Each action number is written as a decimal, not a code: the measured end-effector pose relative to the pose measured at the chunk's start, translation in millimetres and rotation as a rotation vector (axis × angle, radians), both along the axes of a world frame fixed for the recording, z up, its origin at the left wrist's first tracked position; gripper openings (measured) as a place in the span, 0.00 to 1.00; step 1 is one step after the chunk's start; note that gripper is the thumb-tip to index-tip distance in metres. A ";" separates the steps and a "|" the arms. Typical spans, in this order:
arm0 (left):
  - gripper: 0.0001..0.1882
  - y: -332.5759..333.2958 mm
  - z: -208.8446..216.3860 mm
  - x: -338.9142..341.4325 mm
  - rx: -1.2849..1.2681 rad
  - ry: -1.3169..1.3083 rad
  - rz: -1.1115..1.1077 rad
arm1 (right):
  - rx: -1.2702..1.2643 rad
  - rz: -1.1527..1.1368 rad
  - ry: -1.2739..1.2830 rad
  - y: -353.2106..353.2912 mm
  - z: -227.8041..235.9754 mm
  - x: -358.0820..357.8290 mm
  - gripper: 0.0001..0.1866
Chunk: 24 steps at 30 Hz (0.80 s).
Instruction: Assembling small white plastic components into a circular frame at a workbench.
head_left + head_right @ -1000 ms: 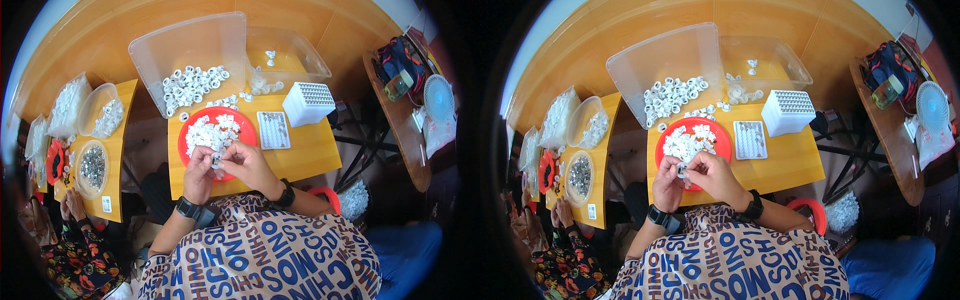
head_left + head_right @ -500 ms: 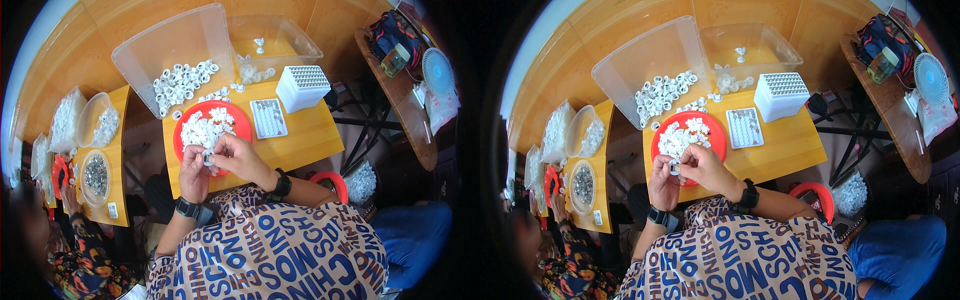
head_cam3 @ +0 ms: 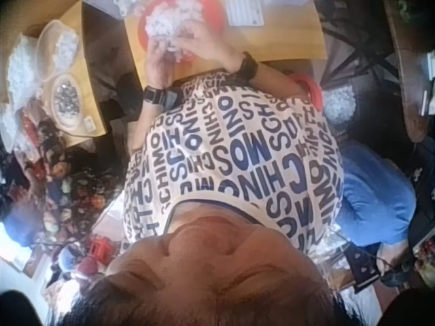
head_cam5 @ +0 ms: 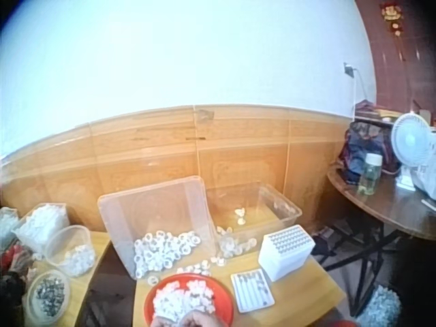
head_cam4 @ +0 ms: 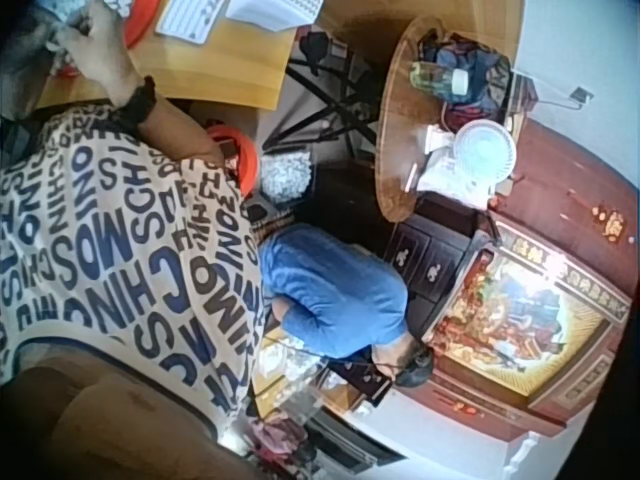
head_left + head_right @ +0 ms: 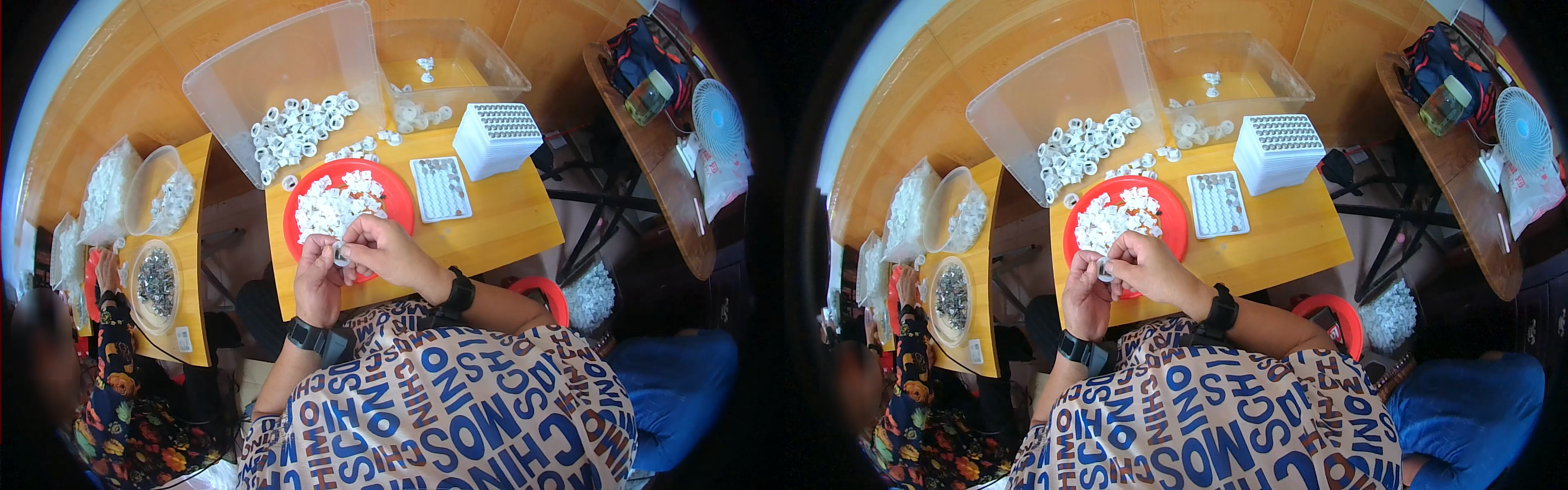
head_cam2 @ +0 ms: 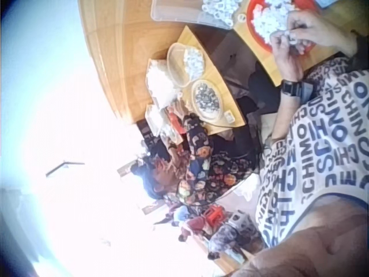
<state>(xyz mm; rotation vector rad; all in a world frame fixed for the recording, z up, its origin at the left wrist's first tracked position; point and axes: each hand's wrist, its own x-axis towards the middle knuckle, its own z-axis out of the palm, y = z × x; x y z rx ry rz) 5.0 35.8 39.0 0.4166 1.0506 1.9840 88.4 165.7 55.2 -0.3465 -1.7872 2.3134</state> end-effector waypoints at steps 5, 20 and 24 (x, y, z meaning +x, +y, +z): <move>0.07 3.8 -0.1 1.1 -0.032 -0.011 -0.006 | 0.017 0.021 -0.043 4.9 -3.9 0.2 0.04; 0.09 5.1 -3.3 -2.5 -0.007 -0.070 -0.049 | -0.068 0.044 -0.025 10.4 -11.3 0.7 0.05; 0.09 5.9 -5.7 -3.2 0.003 -0.103 -0.031 | 0.103 -0.090 0.101 4.8 -12.1 3.0 0.04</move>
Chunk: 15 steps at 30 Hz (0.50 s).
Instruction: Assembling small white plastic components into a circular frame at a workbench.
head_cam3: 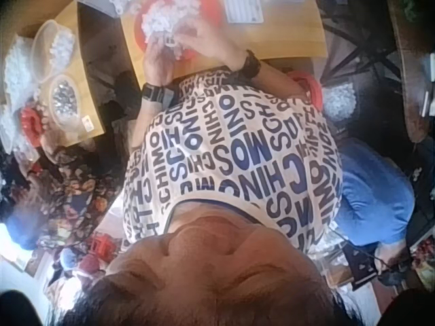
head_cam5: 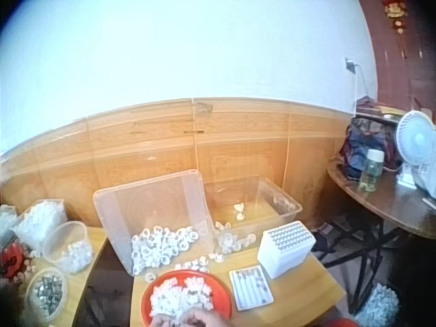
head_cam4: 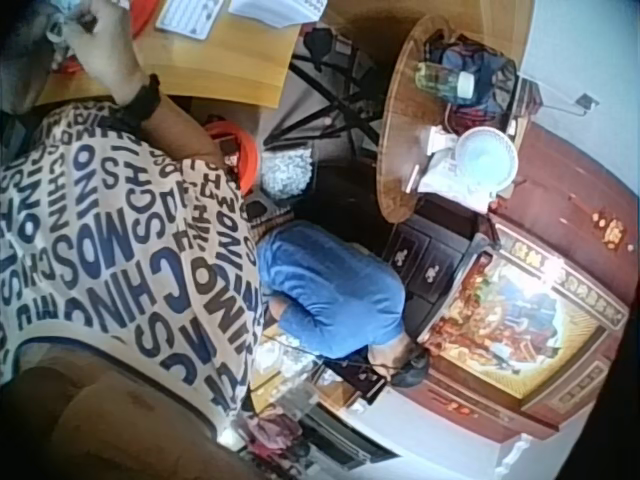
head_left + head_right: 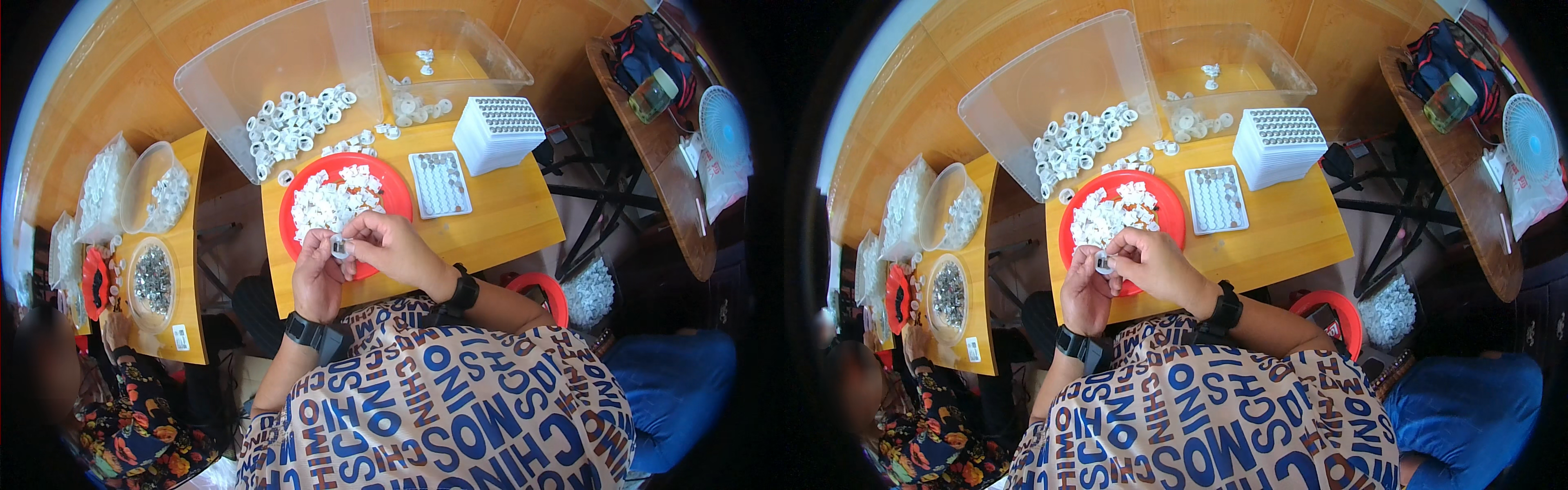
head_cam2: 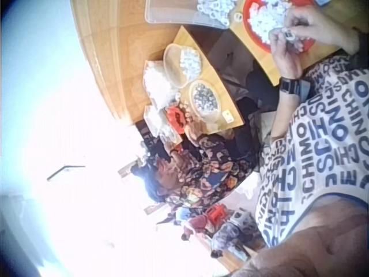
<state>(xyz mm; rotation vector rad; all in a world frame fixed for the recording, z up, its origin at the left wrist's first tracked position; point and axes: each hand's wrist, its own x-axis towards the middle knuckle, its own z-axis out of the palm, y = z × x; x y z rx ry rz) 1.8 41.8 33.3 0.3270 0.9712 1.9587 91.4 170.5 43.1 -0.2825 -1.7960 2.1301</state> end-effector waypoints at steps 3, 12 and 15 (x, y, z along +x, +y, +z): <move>0.08 -0.2 0.8 -0.1 -0.032 0.017 0.032 | 0.156 -0.042 -0.006 -2.8 8.1 1.6 0.04; 0.06 -2.1 1.3 -0.1 -0.169 0.120 0.033 | 0.495 -0.110 -0.105 -3.2 12.5 1.4 0.04; 0.06 -2.1 6.4 0.5 -0.189 0.145 0.024 | 0.710 -0.203 -0.048 -6.1 14.4 3.0 0.04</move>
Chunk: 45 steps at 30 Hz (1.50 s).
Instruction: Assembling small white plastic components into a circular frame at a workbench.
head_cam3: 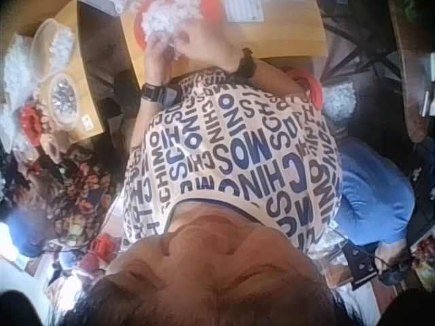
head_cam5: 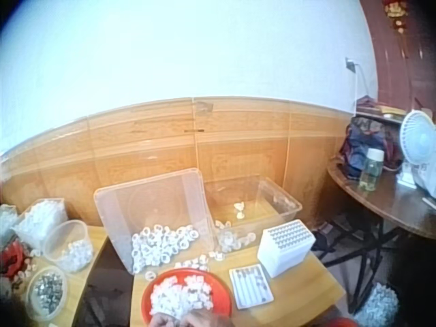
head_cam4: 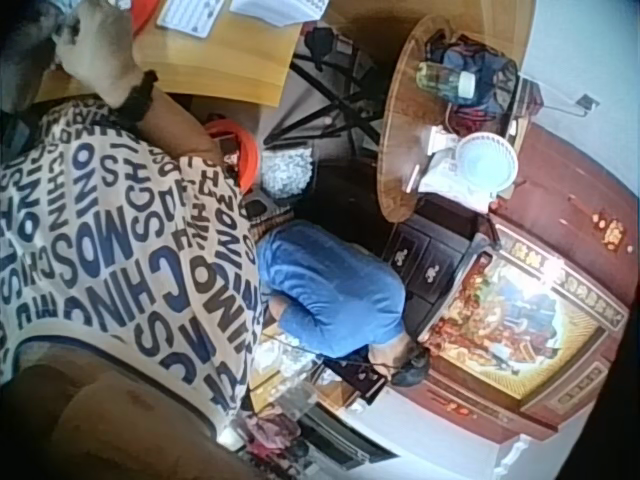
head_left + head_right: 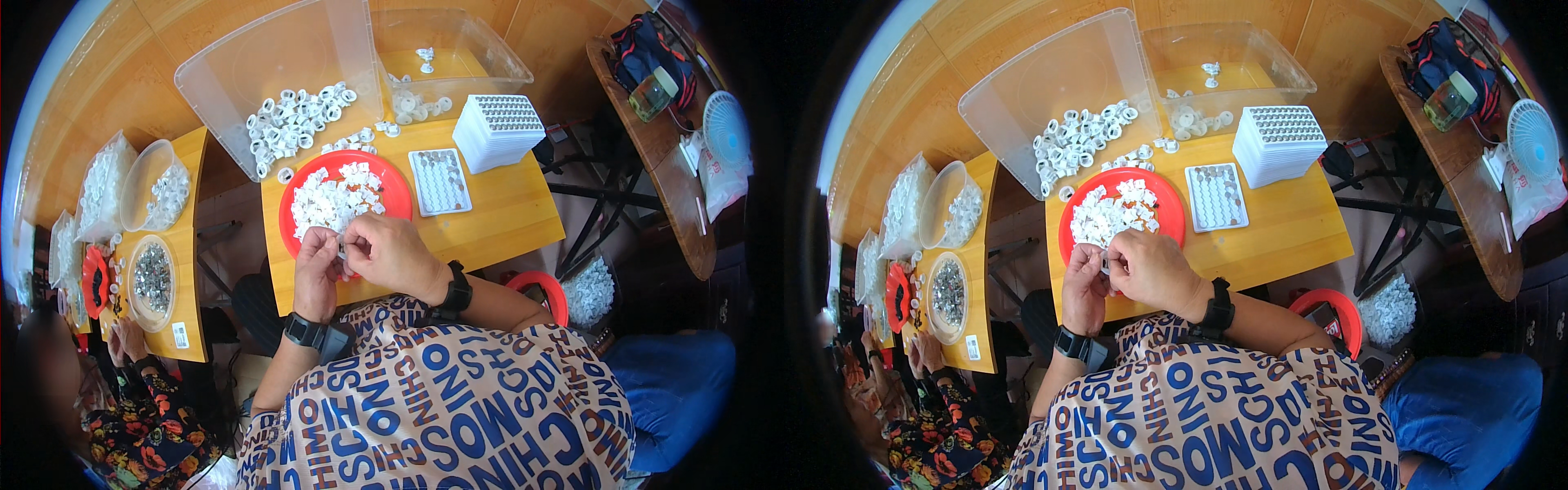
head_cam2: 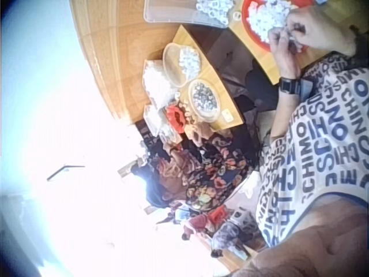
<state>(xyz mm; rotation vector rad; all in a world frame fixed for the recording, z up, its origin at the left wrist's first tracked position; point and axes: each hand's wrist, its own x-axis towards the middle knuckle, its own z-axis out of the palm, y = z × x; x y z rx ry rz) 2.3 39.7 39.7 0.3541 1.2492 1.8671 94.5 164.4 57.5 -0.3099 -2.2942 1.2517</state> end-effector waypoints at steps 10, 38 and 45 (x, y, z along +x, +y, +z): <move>0.06 -1.2 2.5 1.7 -0.044 0.066 -0.026 | 0.221 -0.015 0.011 -2.3 4.3 3.1 0.04; 0.08 -3.4 -7.8 -2.1 0.112 -0.079 -0.031 | -0.320 0.179 -0.036 7.7 -9.5 1.1 0.03; 0.08 -5.3 -12.4 -3.6 0.258 -0.206 0.039 | 0.335 0.118 0.077 -3.8 6.3 6.1 0.08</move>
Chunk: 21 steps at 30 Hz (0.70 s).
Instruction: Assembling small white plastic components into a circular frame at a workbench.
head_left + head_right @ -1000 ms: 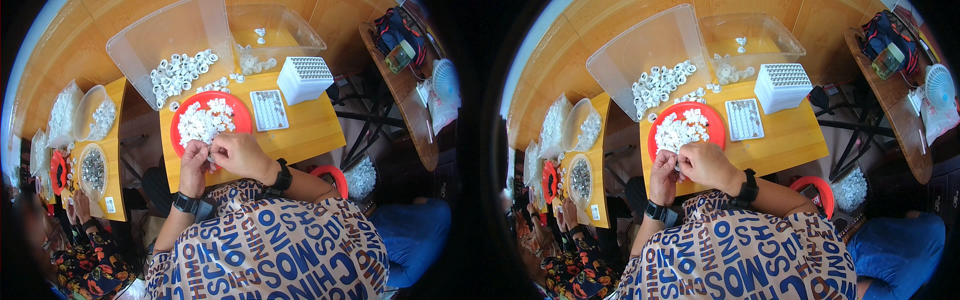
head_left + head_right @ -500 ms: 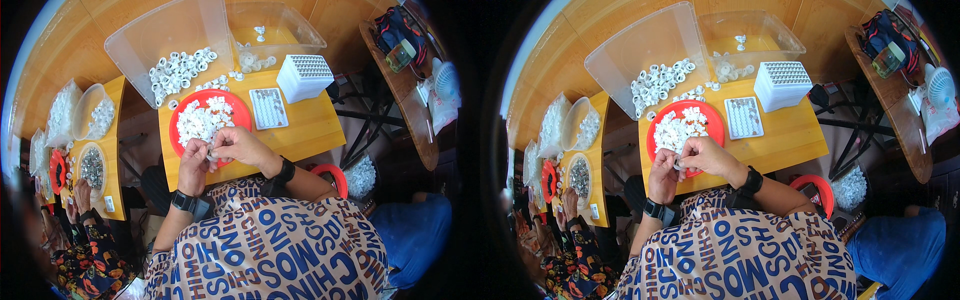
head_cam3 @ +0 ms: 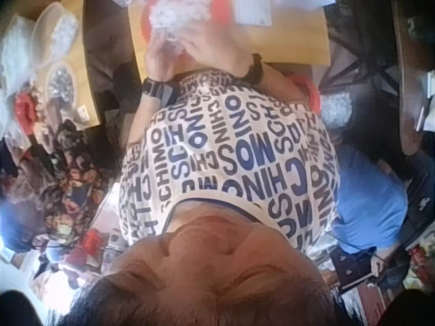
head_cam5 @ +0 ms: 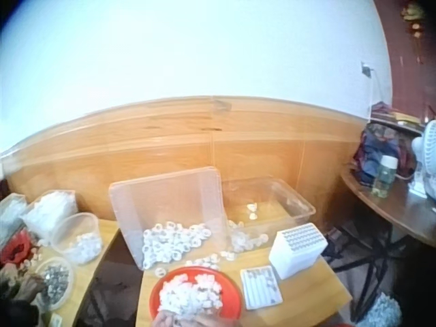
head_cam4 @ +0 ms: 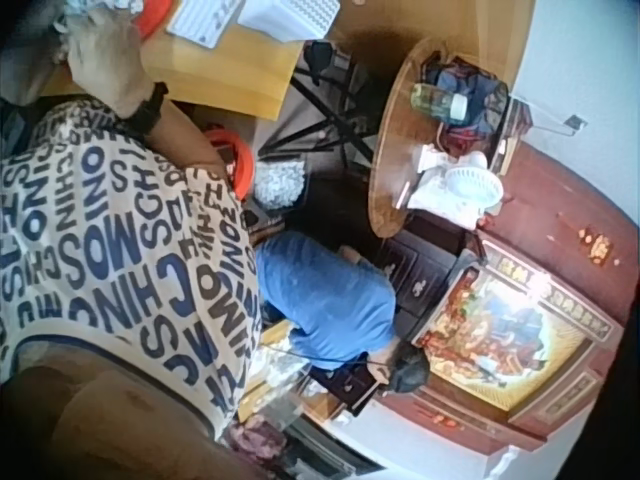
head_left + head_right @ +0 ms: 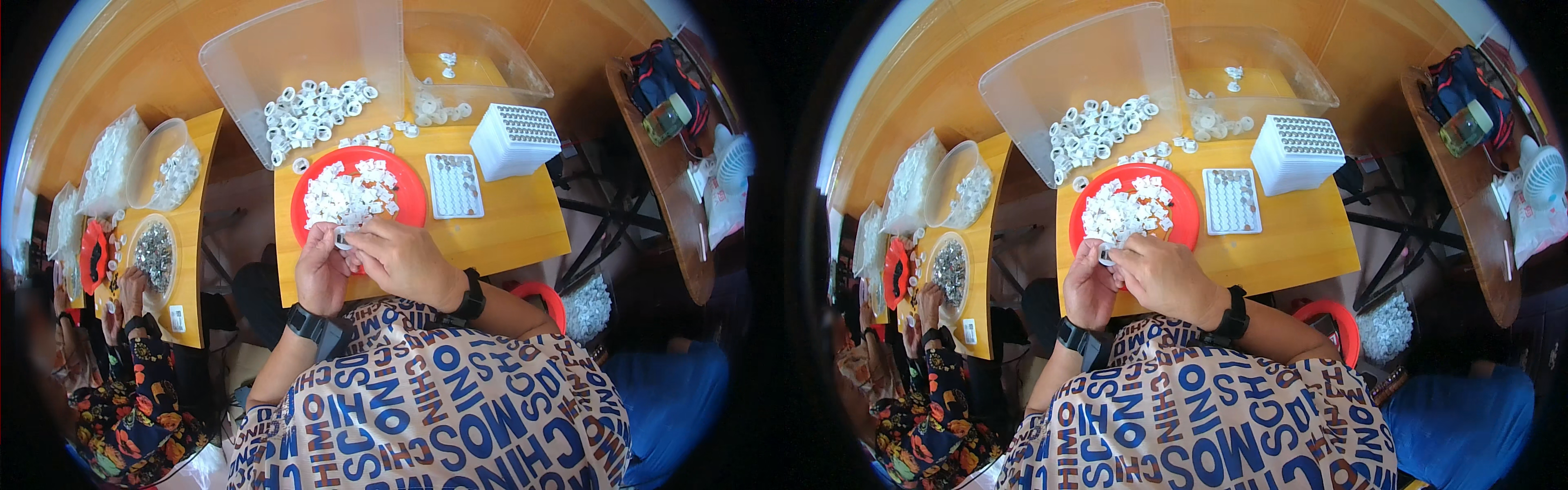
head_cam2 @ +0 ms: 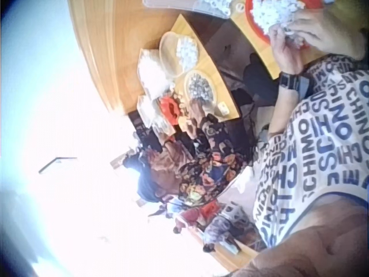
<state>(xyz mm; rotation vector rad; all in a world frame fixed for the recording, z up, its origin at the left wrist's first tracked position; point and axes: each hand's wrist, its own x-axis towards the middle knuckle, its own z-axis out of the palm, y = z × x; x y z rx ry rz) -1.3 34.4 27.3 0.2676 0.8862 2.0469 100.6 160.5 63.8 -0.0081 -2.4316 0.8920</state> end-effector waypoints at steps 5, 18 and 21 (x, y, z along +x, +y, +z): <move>0.08 -2.4 -1.8 0.7 0.036 0.004 -0.012 | 0.135 0.014 0.037 -0.7 2.1 -1.5 0.08; 0.08 -4.5 8.1 1.1 0.043 0.031 -0.036 | -0.405 -0.016 0.019 -2.5 -3.1 -5.9 0.03; 0.07 -2.7 9.4 -0.2 -0.015 0.047 -0.023 | -0.448 -0.038 -0.008 -3.2 -6.1 -10.9 0.04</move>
